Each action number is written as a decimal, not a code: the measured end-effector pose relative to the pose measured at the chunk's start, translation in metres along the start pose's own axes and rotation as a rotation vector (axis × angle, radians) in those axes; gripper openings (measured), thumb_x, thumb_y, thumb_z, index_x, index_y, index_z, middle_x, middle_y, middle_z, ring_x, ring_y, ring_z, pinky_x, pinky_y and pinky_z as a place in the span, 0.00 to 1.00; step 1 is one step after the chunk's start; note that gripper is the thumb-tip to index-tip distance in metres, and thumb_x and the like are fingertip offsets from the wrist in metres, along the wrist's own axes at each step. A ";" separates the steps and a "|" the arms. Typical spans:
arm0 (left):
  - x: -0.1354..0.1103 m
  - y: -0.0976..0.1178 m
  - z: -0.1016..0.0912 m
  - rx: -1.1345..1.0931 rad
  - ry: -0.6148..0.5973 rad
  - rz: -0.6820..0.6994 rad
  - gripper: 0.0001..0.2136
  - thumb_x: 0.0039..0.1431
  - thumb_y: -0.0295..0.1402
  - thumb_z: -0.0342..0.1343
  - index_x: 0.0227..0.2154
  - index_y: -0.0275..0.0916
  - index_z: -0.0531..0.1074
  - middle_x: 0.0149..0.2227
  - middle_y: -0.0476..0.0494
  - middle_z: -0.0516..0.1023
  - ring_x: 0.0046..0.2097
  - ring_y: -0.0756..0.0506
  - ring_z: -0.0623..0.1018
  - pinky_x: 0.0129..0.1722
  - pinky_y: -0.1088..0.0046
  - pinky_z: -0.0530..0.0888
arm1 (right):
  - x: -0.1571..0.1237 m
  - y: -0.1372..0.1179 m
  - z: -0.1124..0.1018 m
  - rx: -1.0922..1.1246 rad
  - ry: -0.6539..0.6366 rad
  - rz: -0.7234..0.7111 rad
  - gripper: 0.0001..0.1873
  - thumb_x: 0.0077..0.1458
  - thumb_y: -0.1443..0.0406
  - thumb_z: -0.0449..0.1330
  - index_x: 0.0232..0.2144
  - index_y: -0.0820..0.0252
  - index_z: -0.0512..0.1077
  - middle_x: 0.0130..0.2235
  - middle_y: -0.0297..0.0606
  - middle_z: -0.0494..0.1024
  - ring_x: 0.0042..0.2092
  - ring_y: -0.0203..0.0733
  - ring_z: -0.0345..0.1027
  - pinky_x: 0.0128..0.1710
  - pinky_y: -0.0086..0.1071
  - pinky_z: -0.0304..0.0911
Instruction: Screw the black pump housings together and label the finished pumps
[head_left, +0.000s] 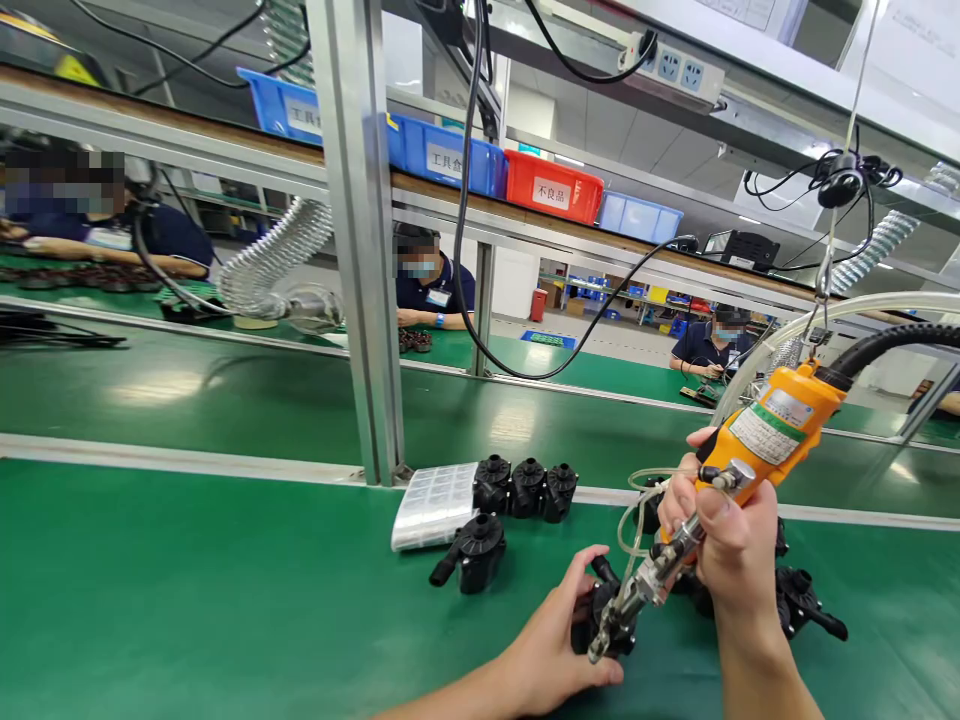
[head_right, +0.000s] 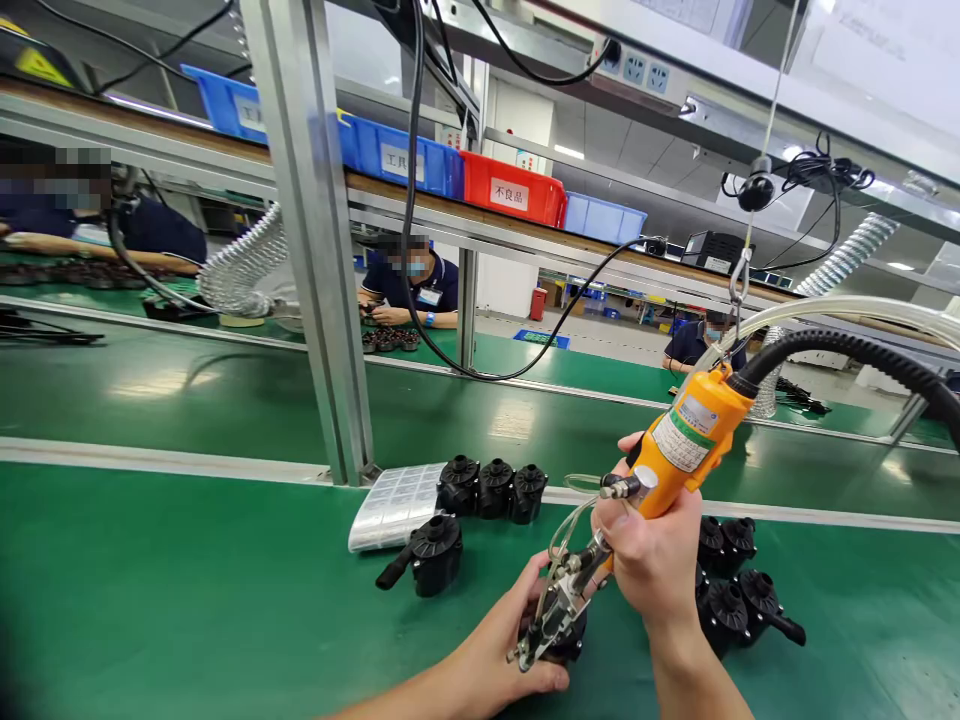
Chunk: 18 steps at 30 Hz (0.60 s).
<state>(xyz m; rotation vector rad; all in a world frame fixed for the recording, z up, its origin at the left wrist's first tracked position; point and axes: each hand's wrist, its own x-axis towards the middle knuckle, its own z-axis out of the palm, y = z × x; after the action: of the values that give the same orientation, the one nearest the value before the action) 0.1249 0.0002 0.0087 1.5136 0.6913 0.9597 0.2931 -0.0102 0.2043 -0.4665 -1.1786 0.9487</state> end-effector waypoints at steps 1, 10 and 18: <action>0.000 0.001 0.000 -0.010 0.004 -0.004 0.56 0.43 0.40 0.78 0.71 0.47 0.48 0.54 0.39 0.73 0.51 0.35 0.77 0.56 0.54 0.73 | 0.000 -0.001 0.001 0.010 -0.001 -0.012 0.33 0.47 0.54 0.75 0.50 0.52 0.66 0.27 0.26 0.65 0.21 0.31 0.56 0.20 0.28 0.59; -0.001 -0.002 0.002 -0.047 0.031 -0.021 0.56 0.41 0.36 0.76 0.70 0.48 0.48 0.54 0.39 0.73 0.50 0.35 0.78 0.52 0.57 0.74 | 0.003 0.000 0.005 -0.029 0.015 -0.034 0.30 0.48 0.50 0.74 0.46 0.53 0.66 0.26 0.25 0.62 0.20 0.31 0.55 0.20 0.29 0.59; -0.001 -0.006 0.000 -0.007 0.037 0.009 0.56 0.41 0.40 0.78 0.70 0.47 0.50 0.56 0.38 0.74 0.53 0.33 0.78 0.56 0.53 0.74 | -0.002 0.004 0.003 -0.075 -0.018 -0.046 0.27 0.51 0.53 0.73 0.48 0.53 0.66 0.28 0.27 0.65 0.22 0.31 0.56 0.21 0.28 0.59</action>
<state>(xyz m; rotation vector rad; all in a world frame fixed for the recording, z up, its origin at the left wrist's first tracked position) 0.1245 0.0003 0.0028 1.4972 0.7072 0.9985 0.2890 -0.0096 0.2011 -0.4894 -1.2396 0.8726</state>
